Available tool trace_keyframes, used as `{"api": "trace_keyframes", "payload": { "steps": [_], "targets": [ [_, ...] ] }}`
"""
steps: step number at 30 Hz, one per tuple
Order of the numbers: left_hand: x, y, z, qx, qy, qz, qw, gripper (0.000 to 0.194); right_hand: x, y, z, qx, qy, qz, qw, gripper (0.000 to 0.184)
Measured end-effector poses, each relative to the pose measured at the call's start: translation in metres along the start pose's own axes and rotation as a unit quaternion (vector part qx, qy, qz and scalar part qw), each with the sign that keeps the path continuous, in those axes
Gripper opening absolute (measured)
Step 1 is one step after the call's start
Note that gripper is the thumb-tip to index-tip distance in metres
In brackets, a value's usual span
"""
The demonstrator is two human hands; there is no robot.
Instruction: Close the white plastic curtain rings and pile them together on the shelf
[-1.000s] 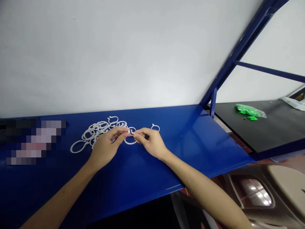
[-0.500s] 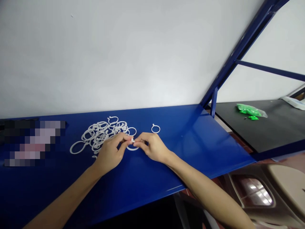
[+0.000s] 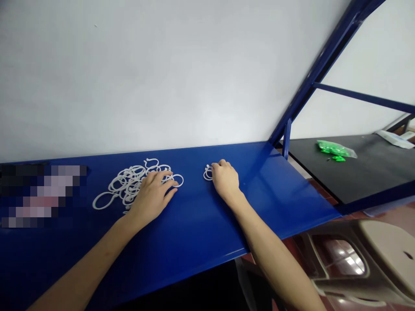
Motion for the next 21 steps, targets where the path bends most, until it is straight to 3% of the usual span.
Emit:
{"api": "trace_keyframes", "payload": {
  "steps": [2,5,8,11,13,15,21],
  "targets": [
    [0.001,-0.002,0.0,0.01,0.003,-0.015,1.0,0.016,0.002,0.003,0.001,-0.013,0.009,-0.021,1.0,0.025],
    [0.006,-0.008,0.001,0.039,0.01,-0.052,0.998,0.017,-0.004,-0.001,-0.001,0.024,-0.01,-0.005,1.0,0.027],
    [0.012,-0.015,0.002,0.059,0.028,-0.085,0.994,0.018,-0.02,-0.007,-0.006,0.054,-0.079,0.108,0.99,0.025],
    [0.019,-0.018,0.001,0.064,0.049,-0.1,0.992,0.018,-0.04,-0.003,-0.014,-0.014,-0.139,0.284,0.949,0.022],
    [0.021,-0.017,-0.001,0.062,0.066,-0.103,0.991,0.019,-0.051,0.005,-0.019,-0.074,-0.137,0.368,0.917,0.022],
    [0.022,-0.015,-0.001,0.059,0.067,-0.11,0.99,0.018,-0.055,0.01,-0.022,-0.095,-0.112,0.423,0.894,0.021],
    [0.009,-0.018,0.0,0.109,-0.073,-0.172,0.976,0.023,-0.045,0.009,-0.018,-0.037,-0.039,0.501,0.864,0.024]
  ]
}}
Point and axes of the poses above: each hand's wrist, its own z-axis towards the middle knuckle, its own y-axis out of the palm, x = y × z, the point moved 4 cm from there along z, towards the middle knuckle, and after that the axes turned 4 degrees about -x, right-handed, at the moved point
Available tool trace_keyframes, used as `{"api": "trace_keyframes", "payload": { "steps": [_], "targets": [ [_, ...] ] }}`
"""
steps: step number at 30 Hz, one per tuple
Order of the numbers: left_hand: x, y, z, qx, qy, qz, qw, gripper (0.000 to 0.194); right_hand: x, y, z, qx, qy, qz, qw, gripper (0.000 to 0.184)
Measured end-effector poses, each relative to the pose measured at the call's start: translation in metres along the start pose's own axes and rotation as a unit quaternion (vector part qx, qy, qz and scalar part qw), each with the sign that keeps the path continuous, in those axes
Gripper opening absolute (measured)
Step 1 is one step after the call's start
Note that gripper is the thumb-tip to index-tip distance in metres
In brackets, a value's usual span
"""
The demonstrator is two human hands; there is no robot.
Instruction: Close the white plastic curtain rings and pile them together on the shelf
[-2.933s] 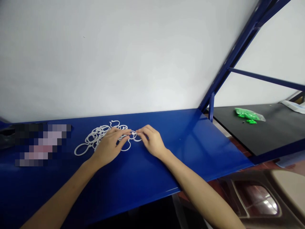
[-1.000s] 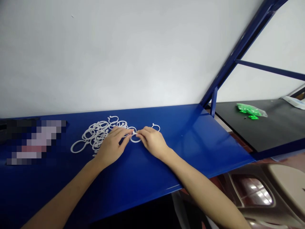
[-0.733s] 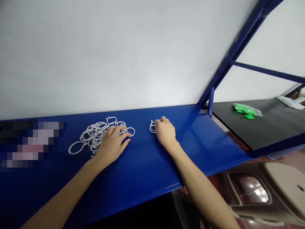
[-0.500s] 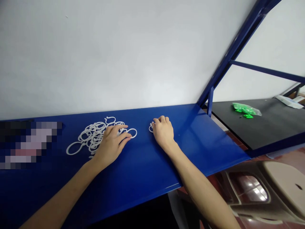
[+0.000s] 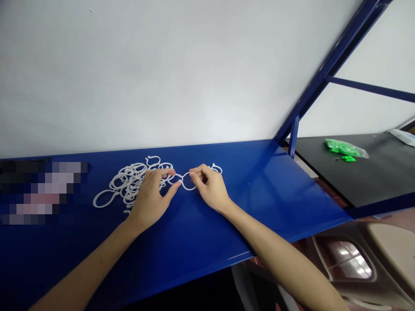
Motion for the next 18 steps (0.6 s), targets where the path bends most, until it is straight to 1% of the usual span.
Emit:
{"api": "trace_keyframes", "payload": {
  "steps": [2,5,7,13,15,18],
  "targets": [
    [0.001,-0.002,0.002,-0.015,-0.033,-0.02,0.999,0.014,0.0,-0.003,0.0,0.017,0.012,0.037,0.999,0.027],
    [0.004,-0.002,0.002,-0.068,-0.07,-0.072,0.993,0.019,-0.002,-0.002,-0.002,0.01,0.02,0.073,0.997,0.028],
    [0.005,-0.002,0.001,-0.082,-0.092,-0.111,0.986,0.022,-0.005,0.0,-0.004,0.002,0.004,0.051,0.999,0.027],
    [-0.004,-0.002,0.001,-0.061,-0.158,-0.187,0.968,0.025,-0.012,0.006,-0.008,-0.036,-0.077,-0.044,0.995,0.023],
    [-0.005,-0.002,0.001,-0.052,-0.162,-0.201,0.965,0.024,-0.014,0.01,-0.01,-0.047,-0.097,-0.06,0.992,0.025],
    [-0.004,-0.002,-0.001,-0.038,-0.15,-0.204,0.967,0.023,-0.014,0.014,-0.013,-0.056,-0.094,-0.052,0.993,0.022]
  ]
}}
Point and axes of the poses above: each hand's wrist, its own z-axis towards the middle knuckle, its own y-axis out of the palm, x = y × z, the point moved 4 cm from there along z, towards the middle knuckle, and after that the axes turned 4 degrees about -x, right-handed, at the moved point
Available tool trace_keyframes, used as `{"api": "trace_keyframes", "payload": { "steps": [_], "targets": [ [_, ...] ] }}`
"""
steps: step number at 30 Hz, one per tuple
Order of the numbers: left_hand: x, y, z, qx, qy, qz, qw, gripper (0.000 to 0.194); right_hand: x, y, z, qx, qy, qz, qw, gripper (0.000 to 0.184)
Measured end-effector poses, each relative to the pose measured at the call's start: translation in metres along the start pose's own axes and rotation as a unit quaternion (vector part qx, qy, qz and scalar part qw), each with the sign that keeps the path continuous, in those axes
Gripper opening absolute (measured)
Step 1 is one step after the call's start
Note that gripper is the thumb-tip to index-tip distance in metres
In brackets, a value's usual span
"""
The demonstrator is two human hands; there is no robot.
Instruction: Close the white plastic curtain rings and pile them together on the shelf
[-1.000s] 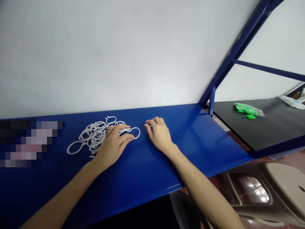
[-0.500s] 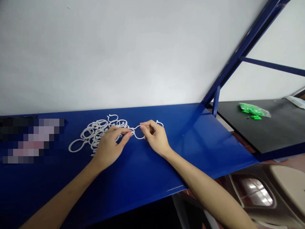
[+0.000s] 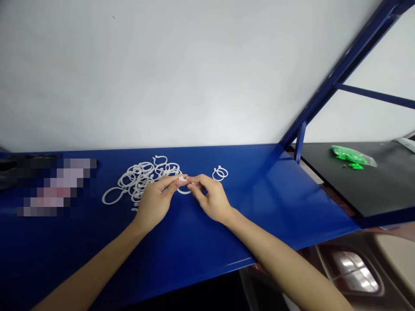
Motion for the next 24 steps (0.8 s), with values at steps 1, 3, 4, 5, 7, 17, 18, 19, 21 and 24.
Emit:
{"api": "trace_keyframes", "payload": {
  "steps": [1,3,4,5,7,17,18,19,21,24],
  "targets": [
    [0.0,0.001,-0.001,0.002,0.006,0.002,1.0,0.023,0.0,0.001,-0.001,-0.001,0.004,0.008,1.0,0.021],
    [-0.001,0.003,-0.003,-0.002,0.016,0.011,1.0,0.023,0.001,0.001,-0.002,-0.009,0.004,0.019,1.0,0.019],
    [-0.002,0.003,-0.005,-0.003,0.023,0.017,1.0,0.023,0.001,0.001,-0.003,-0.016,-0.002,0.018,1.0,0.018],
    [-0.002,0.004,-0.006,-0.004,0.032,0.024,0.999,0.023,0.001,0.0,-0.003,-0.023,-0.011,0.014,1.0,0.018],
    [-0.002,0.005,-0.008,-0.006,0.053,0.041,0.998,0.023,0.0,-0.001,-0.005,-0.037,-0.033,0.001,0.999,0.017],
    [-0.003,0.011,0.0,-0.022,0.166,0.323,0.931,0.036,0.015,-0.026,0.009,0.036,-0.026,-0.174,0.984,0.019],
    [-0.006,0.012,0.001,-0.024,0.169,0.36,0.917,0.032,0.022,-0.034,0.011,0.065,0.01,-0.206,0.976,0.018],
    [-0.008,0.013,0.001,-0.029,0.174,0.387,0.905,0.026,0.029,-0.041,0.012,0.086,0.045,-0.232,0.968,0.018],
    [-0.01,0.013,0.002,-0.036,0.187,0.412,0.891,0.018,0.042,-0.051,0.014,0.101,0.1,-0.273,0.952,0.018],
    [-0.003,0.009,0.001,-0.017,0.219,0.402,0.889,0.016,0.051,-0.058,0.015,0.096,0.127,-0.324,0.932,0.014]
  ]
}}
Point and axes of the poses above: each hand's wrist, its own z-axis towards the middle knuckle, its own y-axis out of the palm, x = y × z, the point moved 4 cm from there along z, towards the middle knuckle, and after that the axes turned 4 degrees about -x, right-handed, at the moved point
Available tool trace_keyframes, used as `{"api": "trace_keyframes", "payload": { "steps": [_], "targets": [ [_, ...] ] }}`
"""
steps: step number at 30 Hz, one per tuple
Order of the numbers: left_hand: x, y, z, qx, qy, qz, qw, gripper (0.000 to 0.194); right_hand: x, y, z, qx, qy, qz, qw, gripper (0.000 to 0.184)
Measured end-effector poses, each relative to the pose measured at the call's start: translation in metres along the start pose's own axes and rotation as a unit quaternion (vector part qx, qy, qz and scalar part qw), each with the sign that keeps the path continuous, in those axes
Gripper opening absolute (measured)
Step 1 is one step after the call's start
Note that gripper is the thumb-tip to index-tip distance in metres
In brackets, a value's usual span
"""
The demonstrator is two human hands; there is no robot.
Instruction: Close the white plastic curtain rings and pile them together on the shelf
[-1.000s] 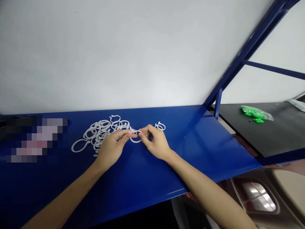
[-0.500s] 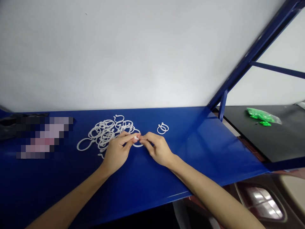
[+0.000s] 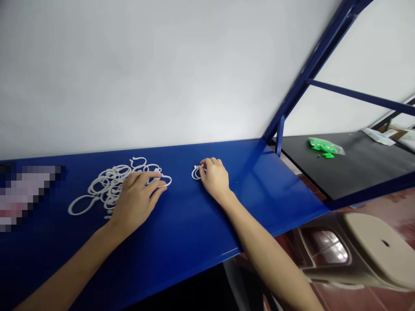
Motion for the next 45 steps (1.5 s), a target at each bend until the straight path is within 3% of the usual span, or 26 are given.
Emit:
{"api": "trace_keyframes", "payload": {
  "steps": [3,6,10,14,18,21,24,26,27,29,34,36,45],
  "targets": [
    [0.004,-0.011,0.001,0.046,0.012,-0.018,0.999,0.015,-0.004,-0.004,-0.001,0.03,-0.017,-0.025,0.999,0.013],
    [0.009,-0.015,0.001,0.066,0.017,-0.046,0.997,0.015,-0.021,-0.011,-0.007,0.047,-0.072,0.046,0.995,0.014],
    [0.013,-0.011,-0.001,0.067,0.036,-0.115,0.99,0.013,-0.049,-0.004,-0.021,-0.07,-0.133,0.232,0.961,0.017],
    [0.016,-0.011,-0.002,0.072,0.057,-0.17,0.981,0.011,-0.055,0.009,-0.027,-0.085,-0.081,0.358,0.926,0.011],
    [0.016,-0.016,0.0,0.092,0.041,-0.208,0.973,0.013,-0.051,0.023,-0.024,-0.131,-0.012,0.48,0.867,0.018],
    [0.01,-0.016,0.0,0.089,-0.058,-0.289,0.952,0.01,-0.051,0.022,-0.024,-0.122,-0.018,0.47,0.874,0.015],
    [-0.002,-0.005,-0.004,0.027,-0.234,-0.42,0.877,0.029,-0.053,0.015,-0.026,-0.074,-0.051,0.427,0.9,0.013],
    [-0.005,0.004,-0.006,-0.04,-0.293,-0.479,0.827,0.034,-0.057,0.011,-0.028,-0.062,-0.088,0.387,0.916,0.013],
    [-0.005,0.006,-0.007,-0.064,-0.3,-0.492,0.815,0.034,-0.059,0.01,-0.029,-0.06,-0.108,0.368,0.922,0.012],
    [-0.004,0.005,-0.007,-0.076,-0.297,-0.487,0.818,0.031,-0.063,0.009,-0.033,-0.062,-0.143,0.345,0.926,0.011],
    [0.004,-0.005,-0.008,-0.064,-0.259,-0.399,0.877,0.018,-0.066,0.008,-0.041,-0.072,-0.179,0.351,0.916,0.011],
    [0.007,-0.007,-0.008,-0.062,-0.245,-0.384,0.888,0.017,-0.067,0.007,-0.044,-0.086,-0.195,0.347,0.913,0.012],
    [0.0,0.002,-0.011,-0.128,-0.238,-0.437,0.858,0.021,-0.067,0.004,-0.042,-0.128,-0.252,0.319,0.905,0.015]
  ]
}}
Point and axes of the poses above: each hand's wrist, its own z-axis towards the middle knuckle, its own y-axis out of the palm, x = y × z, the point moved 4 cm from there along z, towards the middle knuckle, and after that the axes turned 4 degrees about -x, right-handed, at the moved point
